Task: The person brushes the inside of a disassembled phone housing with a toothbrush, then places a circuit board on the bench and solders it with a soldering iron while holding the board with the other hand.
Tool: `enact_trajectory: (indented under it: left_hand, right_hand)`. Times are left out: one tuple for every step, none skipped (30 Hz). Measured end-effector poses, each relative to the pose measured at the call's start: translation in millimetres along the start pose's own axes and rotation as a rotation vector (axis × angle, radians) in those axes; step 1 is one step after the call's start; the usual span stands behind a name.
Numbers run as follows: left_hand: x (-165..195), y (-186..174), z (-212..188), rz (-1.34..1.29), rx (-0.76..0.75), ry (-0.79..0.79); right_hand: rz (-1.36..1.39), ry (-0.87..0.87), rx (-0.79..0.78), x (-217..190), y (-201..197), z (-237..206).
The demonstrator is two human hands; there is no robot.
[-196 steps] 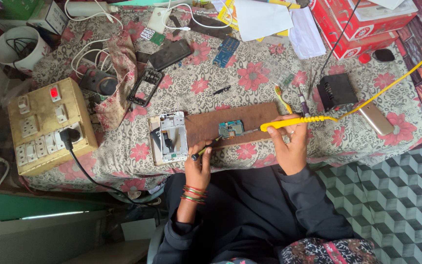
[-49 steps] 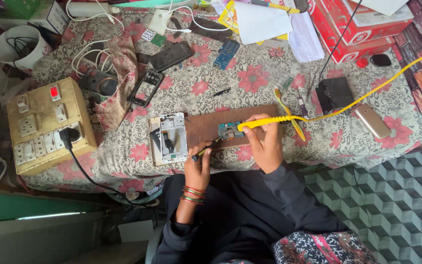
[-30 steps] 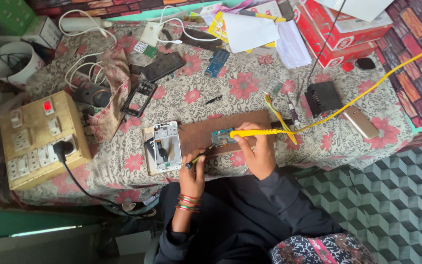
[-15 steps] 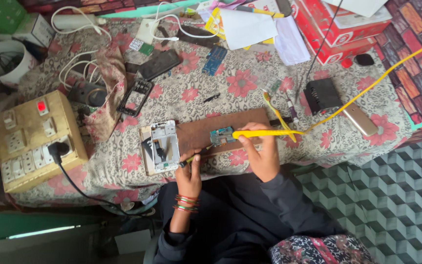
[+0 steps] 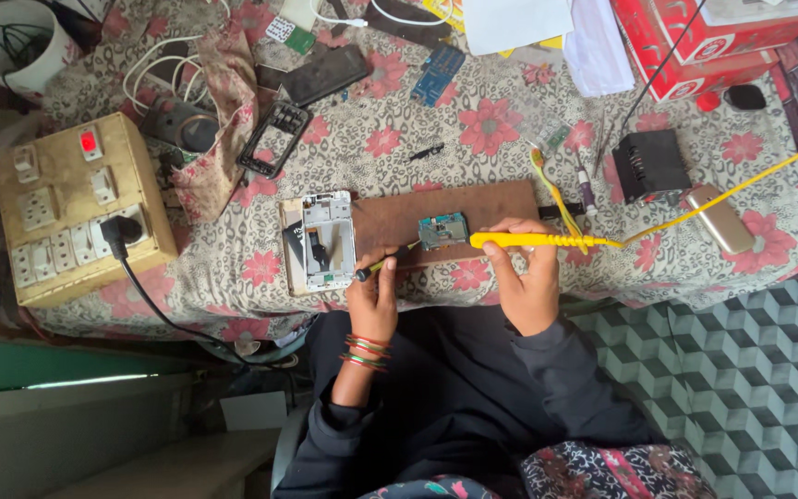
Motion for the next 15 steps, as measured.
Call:
enact_trajectory:
  left_hand:
    - [2.4, 0.0, 1.4, 0.045, -0.016, 0.005]
    - [4.5, -0.3, 2.4, 0.042, -0.020, 0.008]
    - [6.5, -0.5, 3.4, 0.039, -0.023, 0.011]
    - [8.3, -0.7, 4.2, 0.036, -0.026, 0.014]
    - [10.0, -0.9, 4.7, 0.022, -0.025, 0.018]
    - [11.5, -0.8, 5.3, 0.008, -0.024, 0.023]
    - [12.8, -0.8, 5.9, -0.006, -0.023, 0.028]
    - [12.6, -0.7, 5.8, 0.009, -0.027, 0.014]
    - [12.2, -0.7, 5.5, 0.024, -0.031, 0.001]
    - [11.6, -0.9, 5.4, 0.038, -0.036, -0.012]
    - [12.8, -0.7, 5.9, 0.047, -0.046, 0.002]
    - [13.8, -0.5, 6.5, 0.056, -0.055, 0.016]
    - [14.7, -0.4, 7.0, 0.065, -0.063, 0.030]
    - [14.6, -0.7, 7.0, 0.071, -0.065, 0.030]
    - [14.4, -0.6, 6.8, 0.077, -0.067, 0.028]
  right_hand:
    - [-0.011, 0.007, 0.000, 0.5, 1.6, 1.2]
    - [-0.022, 0.014, 0.000, 0.8, 3.2, 2.2]
    - [-0.019, 0.014, -0.005, 0.5, 5.0, 3.1]
    - [-0.017, 0.014, -0.011, 0.0, 6.9, 3.8]
    - [-0.014, 0.014, -0.016, -0.6, 8.7, 4.0]
    - [-0.033, 0.012, -0.020, -1.4, 10.6, 4.1]
    - [-0.052, 0.010, -0.024, -2.2, 12.3, 4.0]
    - [-0.072, 0.008, -0.027, -3.0, 13.5, 3.9]
    - [-0.076, 0.014, -0.029, -3.2, 13.9, 3.8]
    - [-0.080, 0.019, -0.032, -3.2, 13.5, 3.8]
    - [-0.084, 0.024, -0.034, -3.1, 12.7, 3.9]
    - [-0.066, 0.033, -0.032, -2.6, 10.9, 4.0]
    - [-0.048, 0.042, -0.031, -1.9, 8.7, 4.1]
    - [-0.030, 0.051, -0.031, -1.0, 6.1, 4.2]
    - [-0.022, 0.064, -0.023, 0.5, 2.6, 4.8]
Point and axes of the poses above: each hand's wrist, its own z-axis towards the middle knuckle, its own y-axis out of the palm, x = y × z, the point moved 8 cm from there along z, towards the middle knuckle, and after that the axes turned 13 degrees about y, right-handed, at the moved point
